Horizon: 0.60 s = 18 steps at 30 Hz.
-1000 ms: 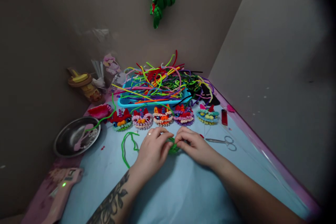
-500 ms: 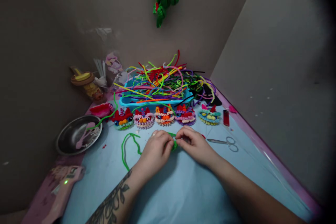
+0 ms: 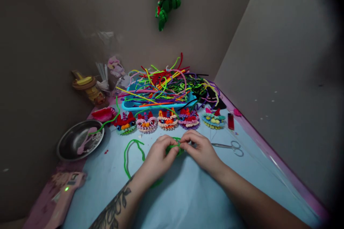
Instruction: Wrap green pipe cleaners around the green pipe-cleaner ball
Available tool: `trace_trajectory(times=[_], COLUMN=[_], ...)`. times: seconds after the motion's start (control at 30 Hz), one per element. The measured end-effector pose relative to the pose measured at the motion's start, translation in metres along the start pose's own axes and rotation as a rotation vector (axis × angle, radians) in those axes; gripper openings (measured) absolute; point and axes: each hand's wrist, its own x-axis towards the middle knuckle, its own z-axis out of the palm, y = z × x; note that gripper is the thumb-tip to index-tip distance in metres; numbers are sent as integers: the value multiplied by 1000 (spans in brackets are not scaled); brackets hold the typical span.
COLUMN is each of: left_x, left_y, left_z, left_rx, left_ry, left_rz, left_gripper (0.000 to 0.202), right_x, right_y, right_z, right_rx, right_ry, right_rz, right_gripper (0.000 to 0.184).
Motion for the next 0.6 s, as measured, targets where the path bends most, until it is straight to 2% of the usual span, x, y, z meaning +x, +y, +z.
trace_trajectory(times=[0.13, 0.4, 0.6], left_x=[0, -2, -2], left_y=[-1, -3, -2], left_z=[0, 1, 4], left_rx=[11, 142, 252], left_ry=[39, 57, 79], left_rz=[42, 158, 177], left_gripper=[8, 9, 11], right_x=[-2, 0, -1], right_y=[0, 0, 0], right_z=[0, -1, 2], right_rx=[-28, -48, -128], right_ry=[43, -19, -57], right_rz=[-89, -67, -63], right_gripper=[9, 9, 14])
